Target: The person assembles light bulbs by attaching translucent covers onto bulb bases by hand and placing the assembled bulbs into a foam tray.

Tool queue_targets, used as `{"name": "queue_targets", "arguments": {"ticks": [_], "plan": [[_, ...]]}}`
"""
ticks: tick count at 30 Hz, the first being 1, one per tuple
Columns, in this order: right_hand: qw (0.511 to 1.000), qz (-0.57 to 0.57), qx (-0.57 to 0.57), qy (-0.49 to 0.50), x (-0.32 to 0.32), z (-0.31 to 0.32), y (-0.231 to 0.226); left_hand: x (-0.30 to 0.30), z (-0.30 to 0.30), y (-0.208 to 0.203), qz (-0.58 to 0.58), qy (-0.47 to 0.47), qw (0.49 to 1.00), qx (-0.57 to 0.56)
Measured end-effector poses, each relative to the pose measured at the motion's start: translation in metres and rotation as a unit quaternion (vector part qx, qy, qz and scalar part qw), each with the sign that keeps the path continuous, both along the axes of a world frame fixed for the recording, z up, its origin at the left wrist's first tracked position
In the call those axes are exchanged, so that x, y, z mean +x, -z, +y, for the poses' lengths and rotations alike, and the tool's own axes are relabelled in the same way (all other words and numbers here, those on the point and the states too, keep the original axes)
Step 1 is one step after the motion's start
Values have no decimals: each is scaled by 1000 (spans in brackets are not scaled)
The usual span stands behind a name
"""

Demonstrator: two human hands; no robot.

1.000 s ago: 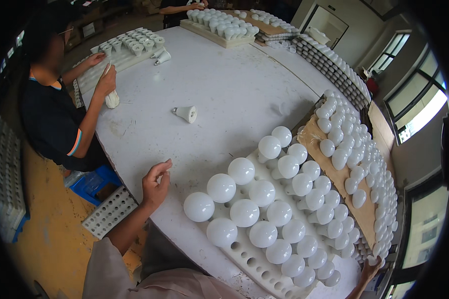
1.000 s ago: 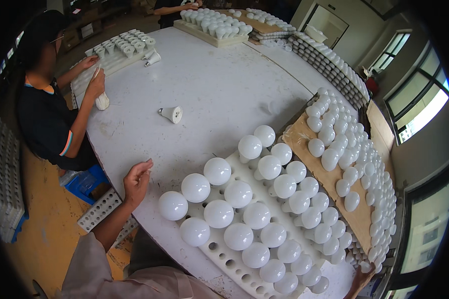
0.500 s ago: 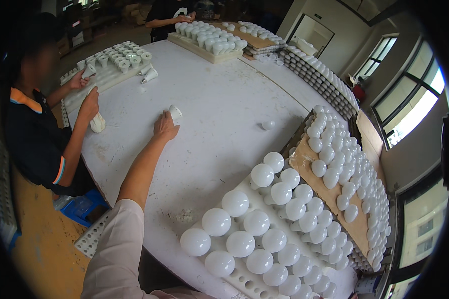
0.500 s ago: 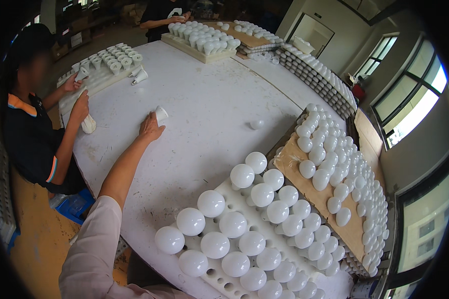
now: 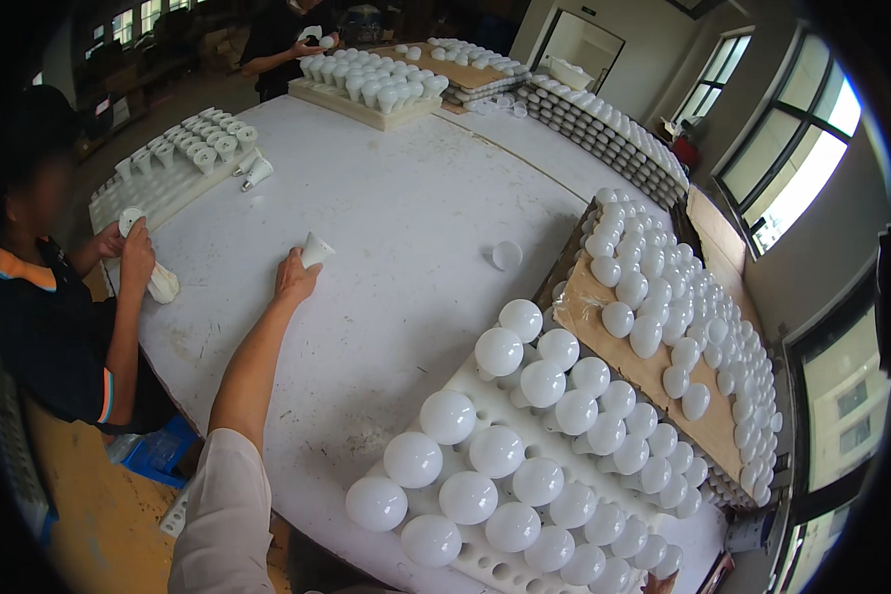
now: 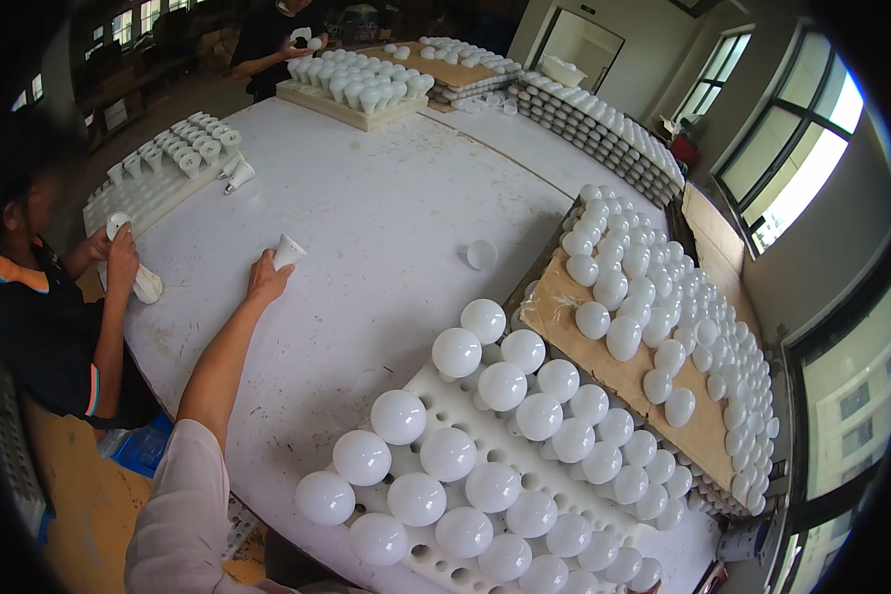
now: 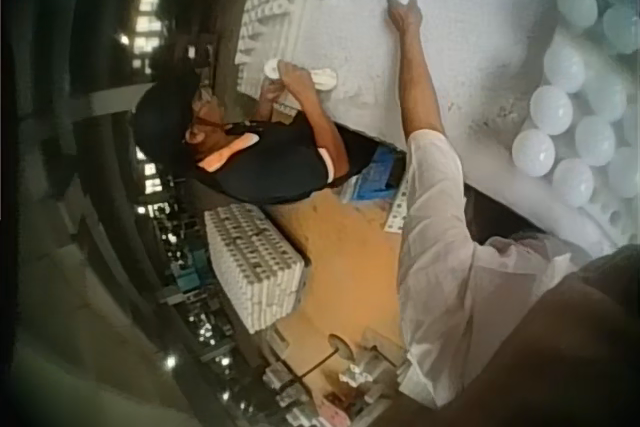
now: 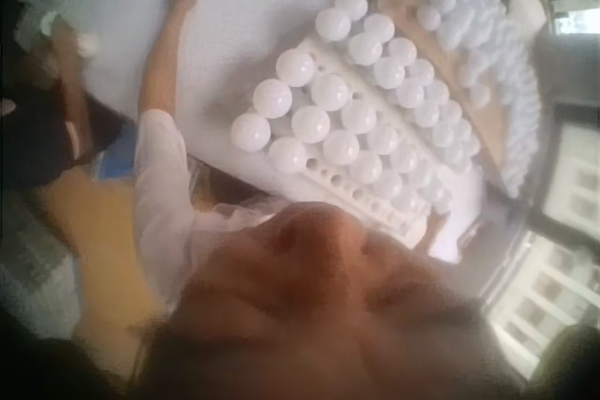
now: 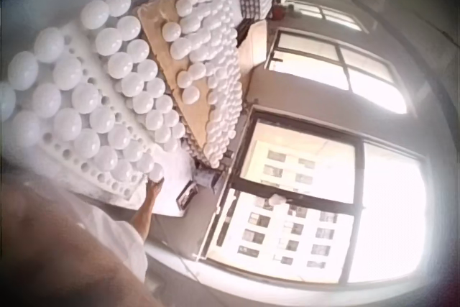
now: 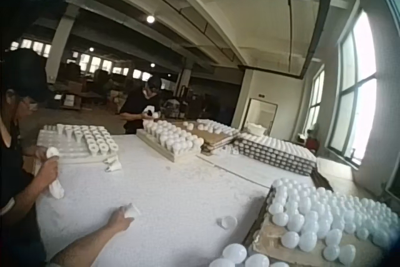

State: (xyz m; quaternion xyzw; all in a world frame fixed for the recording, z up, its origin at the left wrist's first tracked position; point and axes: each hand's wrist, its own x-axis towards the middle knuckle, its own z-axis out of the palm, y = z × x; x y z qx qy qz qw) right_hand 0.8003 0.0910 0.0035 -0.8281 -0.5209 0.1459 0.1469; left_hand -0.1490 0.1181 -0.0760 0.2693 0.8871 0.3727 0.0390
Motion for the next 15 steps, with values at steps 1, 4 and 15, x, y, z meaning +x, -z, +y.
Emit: {"name": "queue_targets", "arguments": {"ticks": [1,4,15], "plan": [[1000,3,12,2,7,-6,0,8,-21,-5,-15,5,999,37],[976,122,173,-45,49,-6,30,38,-69,-5,-296,74,913,270],[683,599,418,22,13,-55,-9,199,-273,-32,-469,172,711,495]]}}
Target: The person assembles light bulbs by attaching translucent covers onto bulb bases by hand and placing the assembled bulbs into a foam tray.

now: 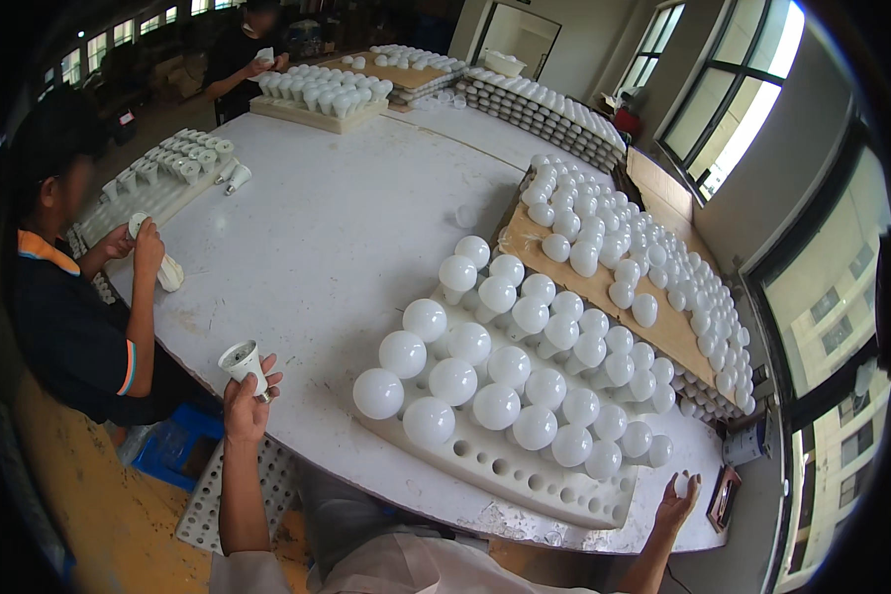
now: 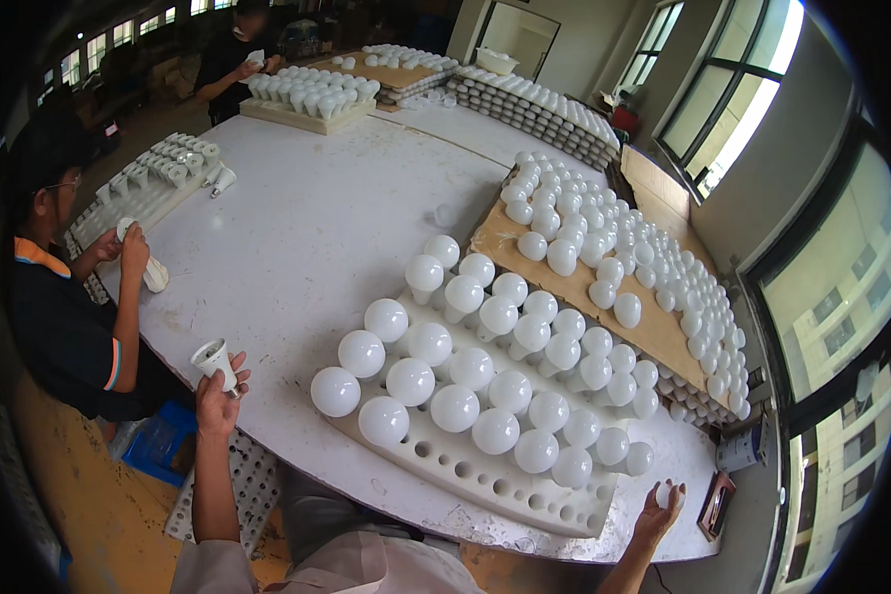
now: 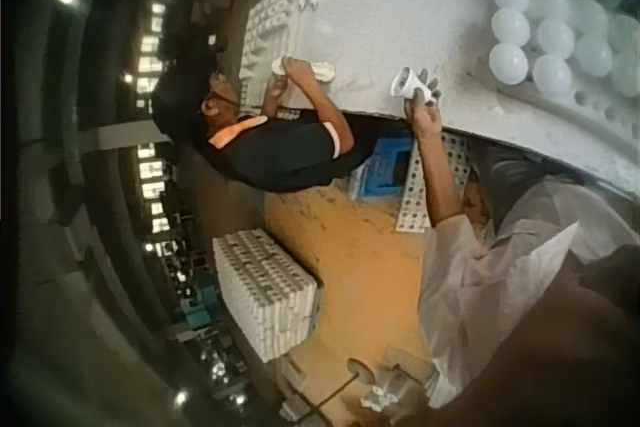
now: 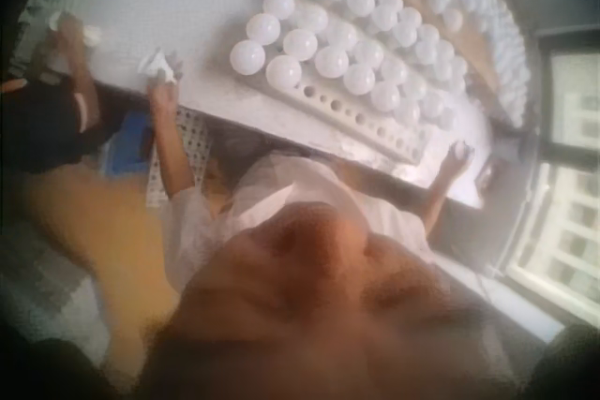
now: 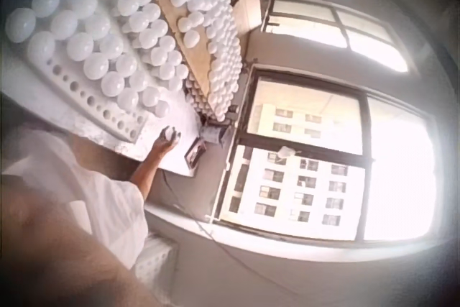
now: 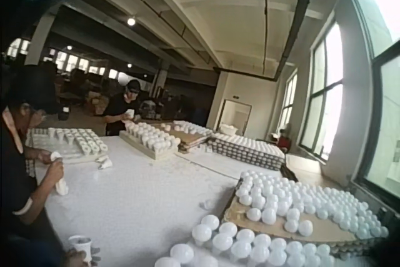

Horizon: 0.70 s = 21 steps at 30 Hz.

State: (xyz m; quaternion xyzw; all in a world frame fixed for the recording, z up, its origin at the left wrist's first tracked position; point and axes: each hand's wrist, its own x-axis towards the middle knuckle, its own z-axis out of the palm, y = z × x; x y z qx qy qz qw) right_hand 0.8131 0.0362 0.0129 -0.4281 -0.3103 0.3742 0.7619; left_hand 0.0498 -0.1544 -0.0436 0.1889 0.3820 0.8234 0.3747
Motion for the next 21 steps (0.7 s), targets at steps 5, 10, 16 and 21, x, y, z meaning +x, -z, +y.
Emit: {"name": "queue_targets", "arguments": {"ticks": [5,10,16,21], "plan": [[970,9,111,-215,-98,-16,-82,59,-41,-26,57,101,992,46],[910,-89,113,-390,-213,-41,-89,132,-37,-52,122,345,931,12],[855,-59,38,-514,-255,-81,-50,228,18,-78,289,494,818,59],[820,-76,26,-567,-273,-88,-28,252,28,-81,220,521,824,-31]]}}
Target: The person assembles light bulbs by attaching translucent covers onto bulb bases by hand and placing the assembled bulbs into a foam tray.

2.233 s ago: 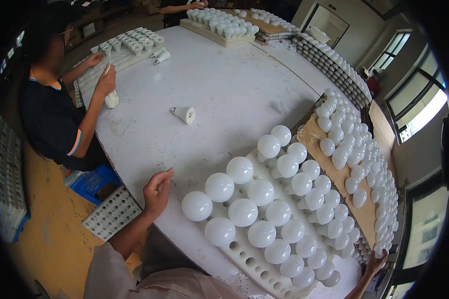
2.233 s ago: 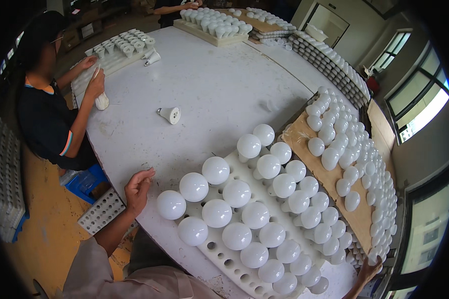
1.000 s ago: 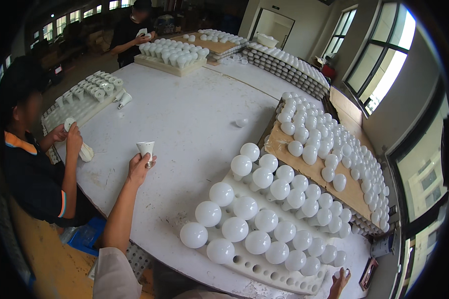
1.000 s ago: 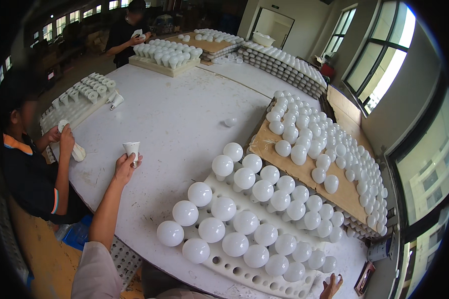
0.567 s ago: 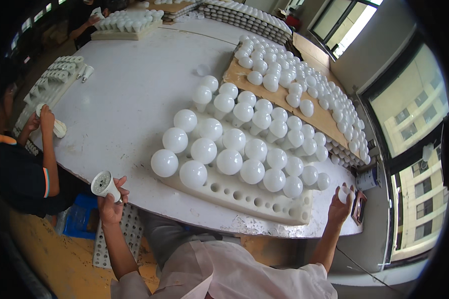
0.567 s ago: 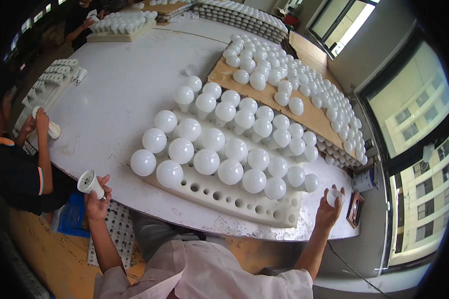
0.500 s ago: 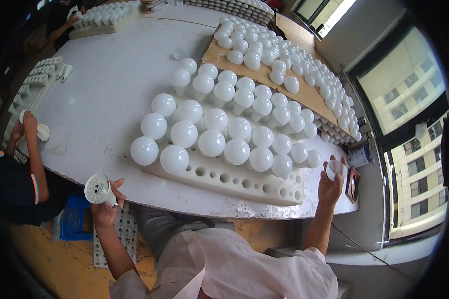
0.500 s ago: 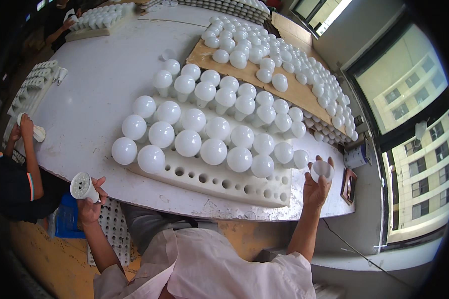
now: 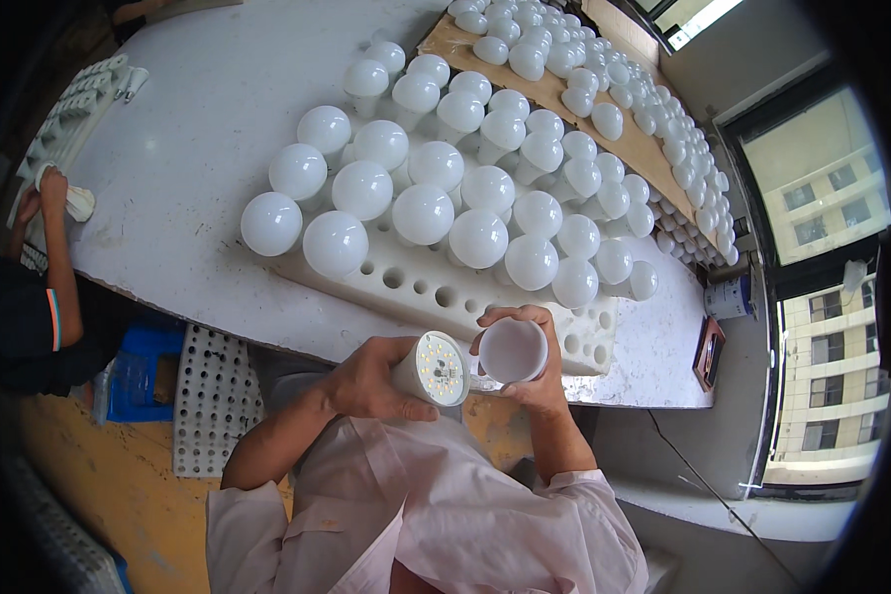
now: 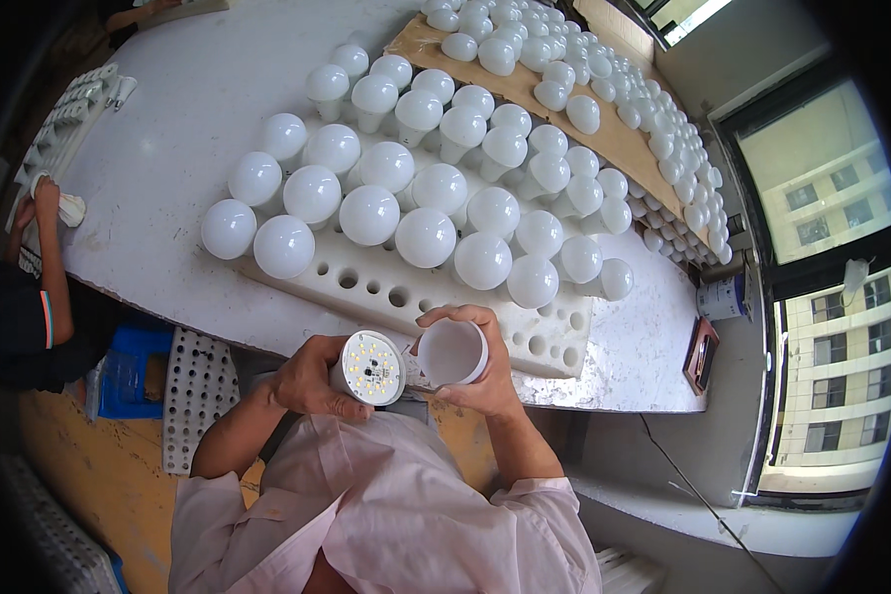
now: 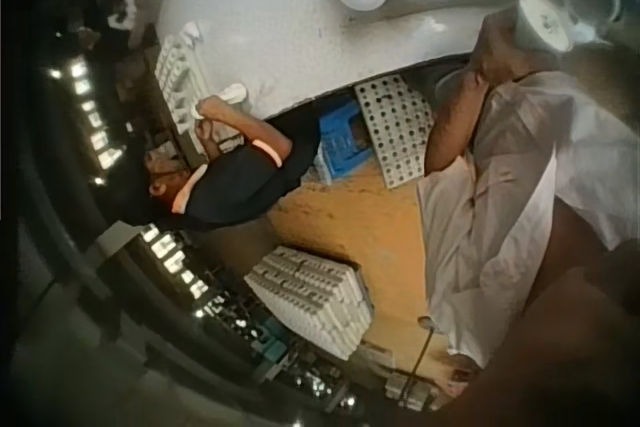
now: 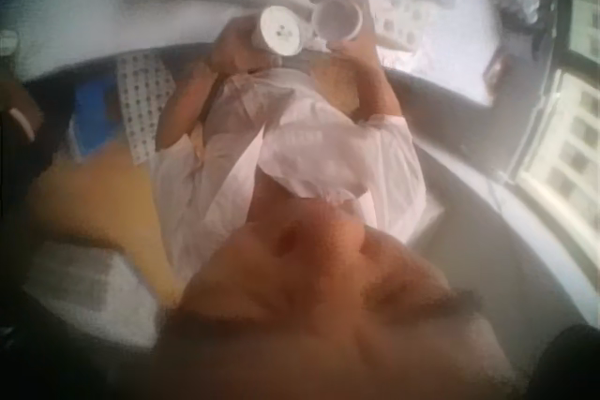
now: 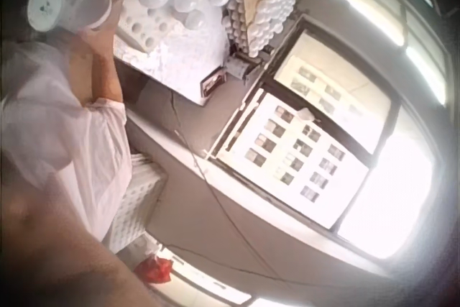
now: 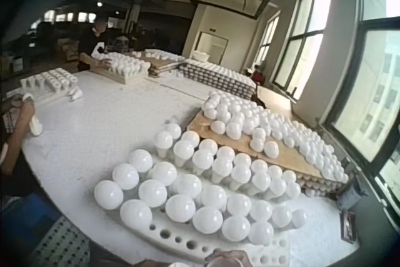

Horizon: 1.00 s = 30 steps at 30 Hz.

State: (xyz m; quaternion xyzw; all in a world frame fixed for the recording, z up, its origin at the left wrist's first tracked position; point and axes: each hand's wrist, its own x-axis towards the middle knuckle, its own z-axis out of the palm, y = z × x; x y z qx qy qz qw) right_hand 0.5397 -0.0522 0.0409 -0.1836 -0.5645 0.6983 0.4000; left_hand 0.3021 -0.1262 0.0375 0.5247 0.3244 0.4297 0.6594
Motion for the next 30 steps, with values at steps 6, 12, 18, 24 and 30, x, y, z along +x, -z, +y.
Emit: {"name": "queue_targets", "arguments": {"ticks": [6,12,18,24,30], "plan": [[999,-46,-2,-22,-11,6,12,-6,8,13,-4,8,1000,-20],[997,-71,-5,-29,-15,12,20,-12,13,17,18,-7,999,-46],[995,-83,-18,-46,-21,13,23,-17,14,26,36,-11,998,-41],[994,-94,11,-60,-25,16,25,-22,13,31,44,-9,998,-46],[987,-135,43,-74,-29,16,19,-26,11,31,47,-10,998,-44]]}}
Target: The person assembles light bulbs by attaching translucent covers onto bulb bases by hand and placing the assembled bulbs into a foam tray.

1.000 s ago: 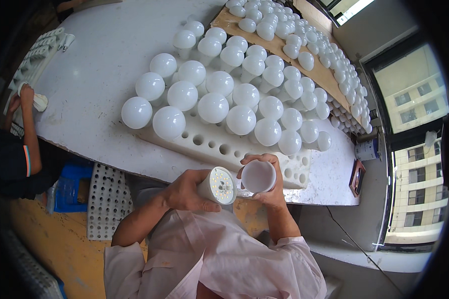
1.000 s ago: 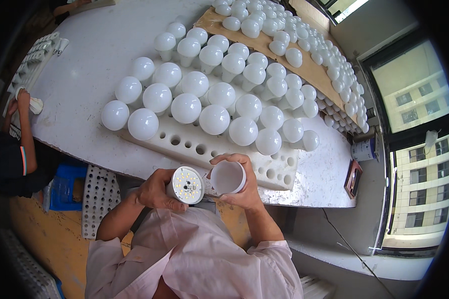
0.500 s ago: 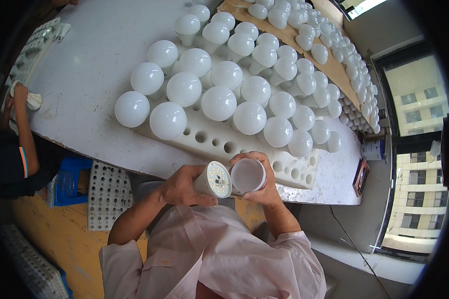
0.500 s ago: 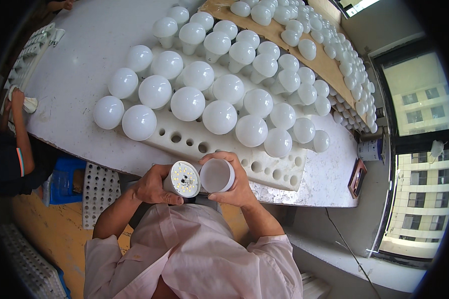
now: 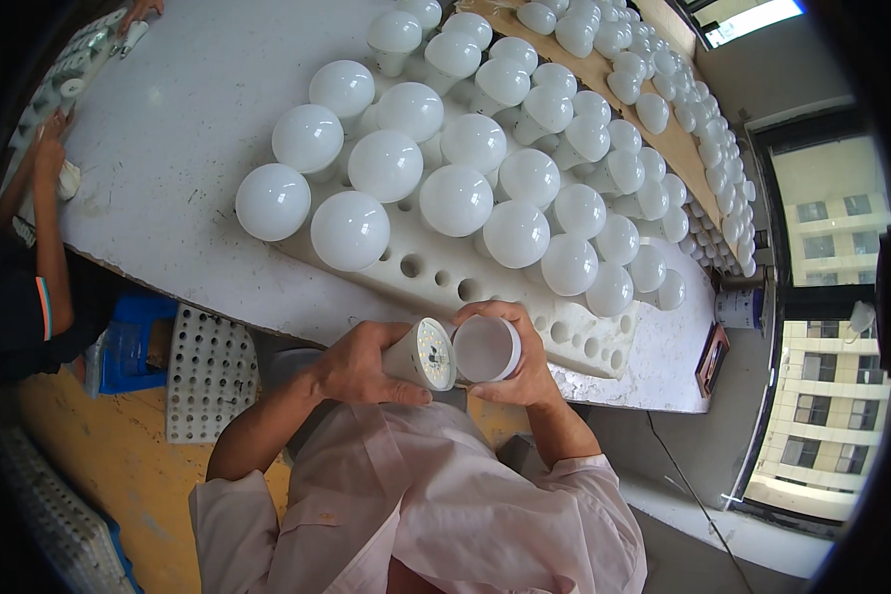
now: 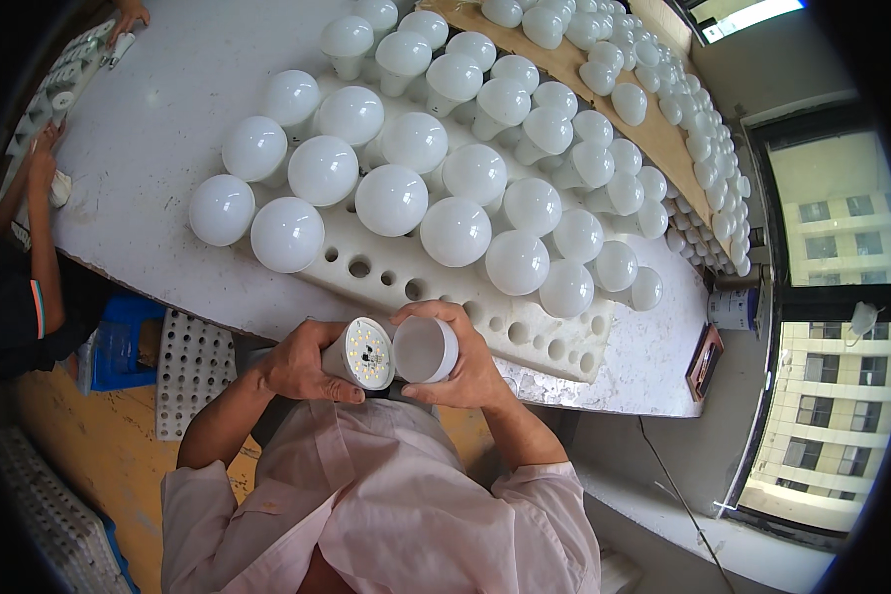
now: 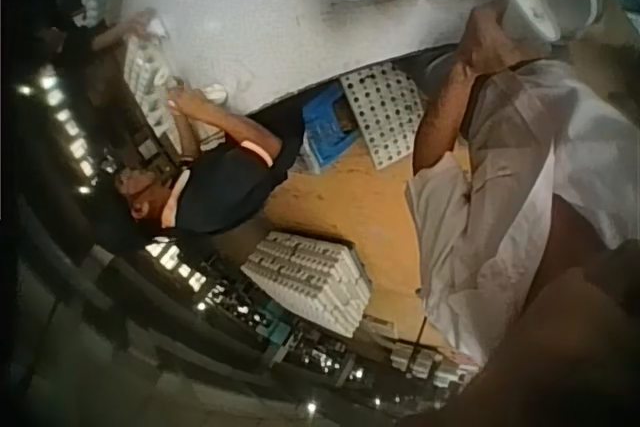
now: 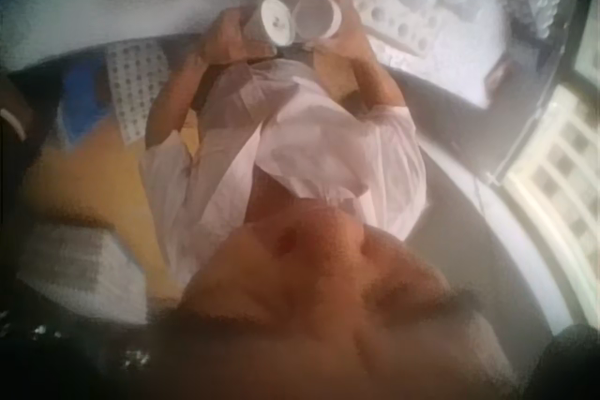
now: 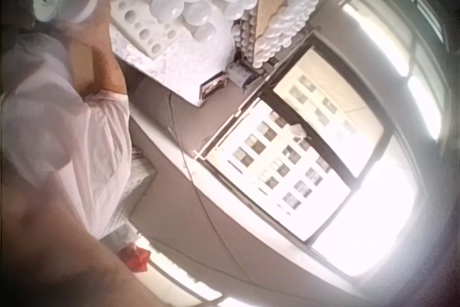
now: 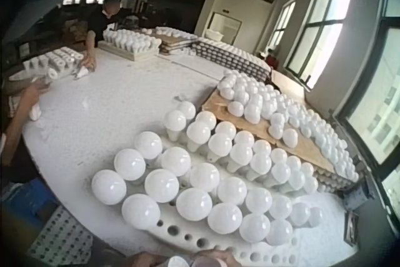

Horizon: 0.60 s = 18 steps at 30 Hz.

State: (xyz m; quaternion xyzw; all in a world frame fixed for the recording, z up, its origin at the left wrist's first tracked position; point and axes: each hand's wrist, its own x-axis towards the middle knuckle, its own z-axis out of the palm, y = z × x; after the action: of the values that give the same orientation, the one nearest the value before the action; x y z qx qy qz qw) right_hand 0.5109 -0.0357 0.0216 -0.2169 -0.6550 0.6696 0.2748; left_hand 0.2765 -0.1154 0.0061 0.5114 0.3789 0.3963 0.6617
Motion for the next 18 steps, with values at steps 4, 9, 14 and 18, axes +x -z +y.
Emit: {"name": "queue_targets", "arguments": {"ticks": [4,9,14,18], "plan": [[975,-152,151,-51,-12,0,-26,-6,0,-3,82,9,997,1],[919,-244,291,-103,-26,-7,-30,-6,0,2,149,21,988,18],[911,-256,293,-137,-33,-11,-21,-7,-5,6,164,25,986,-13],[910,-222,320,-142,-36,-13,-15,-6,-8,8,132,18,991,-13]]}}
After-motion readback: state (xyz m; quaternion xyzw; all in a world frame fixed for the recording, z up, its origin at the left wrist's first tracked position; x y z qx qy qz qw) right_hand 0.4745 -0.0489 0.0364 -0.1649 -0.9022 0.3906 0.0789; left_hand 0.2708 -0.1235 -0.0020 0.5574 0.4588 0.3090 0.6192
